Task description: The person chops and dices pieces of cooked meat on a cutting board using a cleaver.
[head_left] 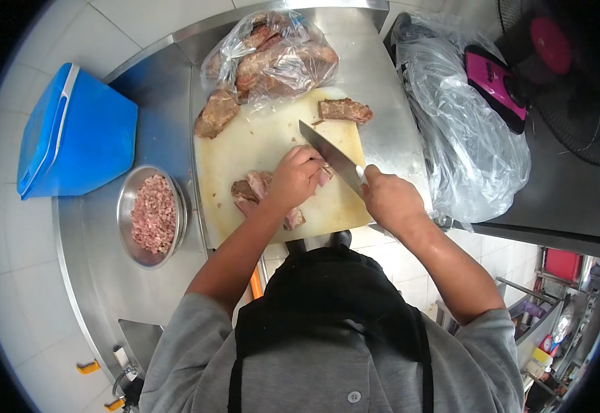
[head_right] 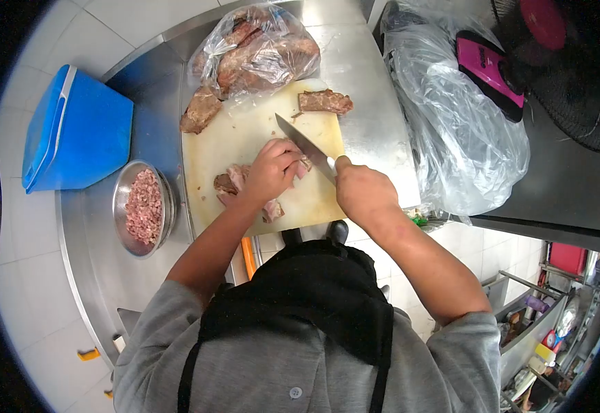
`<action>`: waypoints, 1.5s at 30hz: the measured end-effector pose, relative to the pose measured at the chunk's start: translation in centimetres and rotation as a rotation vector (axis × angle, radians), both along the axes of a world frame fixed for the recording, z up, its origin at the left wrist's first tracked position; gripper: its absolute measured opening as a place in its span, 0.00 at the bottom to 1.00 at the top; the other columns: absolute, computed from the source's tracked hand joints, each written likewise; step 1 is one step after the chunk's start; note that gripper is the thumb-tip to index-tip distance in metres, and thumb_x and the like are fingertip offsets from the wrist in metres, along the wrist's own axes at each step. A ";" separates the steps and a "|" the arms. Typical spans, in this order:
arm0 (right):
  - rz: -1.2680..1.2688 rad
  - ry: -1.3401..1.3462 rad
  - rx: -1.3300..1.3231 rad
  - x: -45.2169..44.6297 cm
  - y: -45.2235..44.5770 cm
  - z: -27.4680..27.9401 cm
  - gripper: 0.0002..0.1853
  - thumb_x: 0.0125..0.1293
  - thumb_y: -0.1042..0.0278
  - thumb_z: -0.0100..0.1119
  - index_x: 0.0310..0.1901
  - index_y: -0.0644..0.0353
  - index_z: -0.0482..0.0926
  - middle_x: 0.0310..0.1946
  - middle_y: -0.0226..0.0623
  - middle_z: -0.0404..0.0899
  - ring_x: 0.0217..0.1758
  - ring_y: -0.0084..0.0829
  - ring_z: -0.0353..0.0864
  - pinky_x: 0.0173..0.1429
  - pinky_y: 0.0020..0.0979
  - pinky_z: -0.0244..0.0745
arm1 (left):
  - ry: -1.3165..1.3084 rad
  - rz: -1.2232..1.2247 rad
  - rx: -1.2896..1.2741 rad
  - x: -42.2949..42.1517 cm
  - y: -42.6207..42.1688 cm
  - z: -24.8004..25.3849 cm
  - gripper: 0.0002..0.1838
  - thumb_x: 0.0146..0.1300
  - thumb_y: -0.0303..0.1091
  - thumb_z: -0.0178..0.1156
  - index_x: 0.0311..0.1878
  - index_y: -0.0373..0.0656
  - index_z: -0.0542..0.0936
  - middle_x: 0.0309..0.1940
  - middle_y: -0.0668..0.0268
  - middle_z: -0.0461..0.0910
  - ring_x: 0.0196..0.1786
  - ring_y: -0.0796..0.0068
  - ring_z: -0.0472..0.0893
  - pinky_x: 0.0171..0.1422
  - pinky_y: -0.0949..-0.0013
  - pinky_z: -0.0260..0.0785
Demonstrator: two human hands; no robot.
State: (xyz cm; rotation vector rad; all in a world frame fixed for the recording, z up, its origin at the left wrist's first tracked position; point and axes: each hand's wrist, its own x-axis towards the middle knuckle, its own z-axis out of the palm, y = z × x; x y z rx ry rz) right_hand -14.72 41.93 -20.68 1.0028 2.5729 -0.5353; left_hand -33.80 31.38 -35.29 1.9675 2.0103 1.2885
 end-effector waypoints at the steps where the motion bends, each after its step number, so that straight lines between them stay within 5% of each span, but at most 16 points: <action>1: 0.002 -0.006 0.001 -0.1 0.2 -0.3 0.11 0.74 0.66 0.49 0.50 0.64 0.74 0.37 0.55 0.87 0.43 0.54 0.88 0.49 0.52 0.82 | 0.010 -0.002 0.007 -0.1 0.3 -0.2 0.07 0.54 0.23 0.68 0.38 0.39 0.86 0.42 0.59 0.82 0.50 0.54 0.81 0.57 0.56 0.75; 3: 0.035 0.001 -0.009 -0.5 0.7 -1.1 0.14 0.73 0.61 0.55 0.49 0.64 0.75 0.37 0.57 0.86 0.44 0.56 0.87 0.50 0.54 0.80 | -0.029 -0.034 -0.013 -0.6 0.6 -0.3 0.08 0.53 0.23 0.68 0.38 0.39 0.86 0.42 0.59 0.82 0.50 0.54 0.81 0.58 0.56 0.75; 14: -0.057 0.006 -0.059 -2.3 -0.3 -5.2 0.14 0.74 0.61 0.54 0.48 0.66 0.74 0.39 0.56 0.86 0.44 0.55 0.87 0.51 0.52 0.81 | -0.081 -0.081 -0.053 -1.2 0.5 -0.8 0.09 0.55 0.25 0.68 0.40 0.39 0.86 0.43 0.58 0.83 0.51 0.53 0.81 0.60 0.55 0.75; 22: -0.046 0.160 0.072 0.1 0.9 -0.2 0.13 0.73 0.60 0.57 0.47 0.63 0.74 0.33 0.57 0.85 0.40 0.58 0.87 0.47 0.55 0.80 | -0.025 0.034 -0.128 -0.8 -2.1 1.6 0.10 0.55 0.23 0.66 0.41 0.41 0.87 0.48 0.61 0.83 0.57 0.56 0.81 0.61 0.58 0.75; 26: -0.026 0.089 0.113 -0.3 1.6 -2.5 0.12 0.74 0.60 0.53 0.47 0.60 0.74 0.33 0.58 0.85 0.40 0.58 0.87 0.47 0.57 0.80 | 0.081 0.052 -0.193 -0.7 -3.4 0.5 0.11 0.54 0.24 0.66 0.41 0.42 0.87 0.48 0.62 0.82 0.58 0.57 0.80 0.61 0.58 0.76; 28: 0.035 0.031 0.156 -0.6 0.7 -2.2 0.10 0.73 0.67 0.46 0.48 0.61 0.75 0.35 0.55 0.87 0.40 0.54 0.88 0.45 0.53 0.82 | 0.096 0.094 -0.055 0.3 -3.0 0.6 0.07 0.49 0.26 0.67 0.34 0.45 0.86 0.43 0.66 0.82 0.54 0.59 0.79 0.57 0.59 0.75; 45: 0.188 -0.137 0.195 -1.9 -1.0 -0.4 0.09 0.71 0.73 0.49 0.49 0.63 0.74 0.35 0.52 0.87 0.39 0.50 0.90 0.44 0.48 0.85 | -0.024 0.037 -0.149 -0.7 -1.3 1.0 0.13 0.49 0.29 0.71 0.41 0.41 0.87 0.47 0.61 0.79 0.56 0.56 0.76 0.62 0.56 0.72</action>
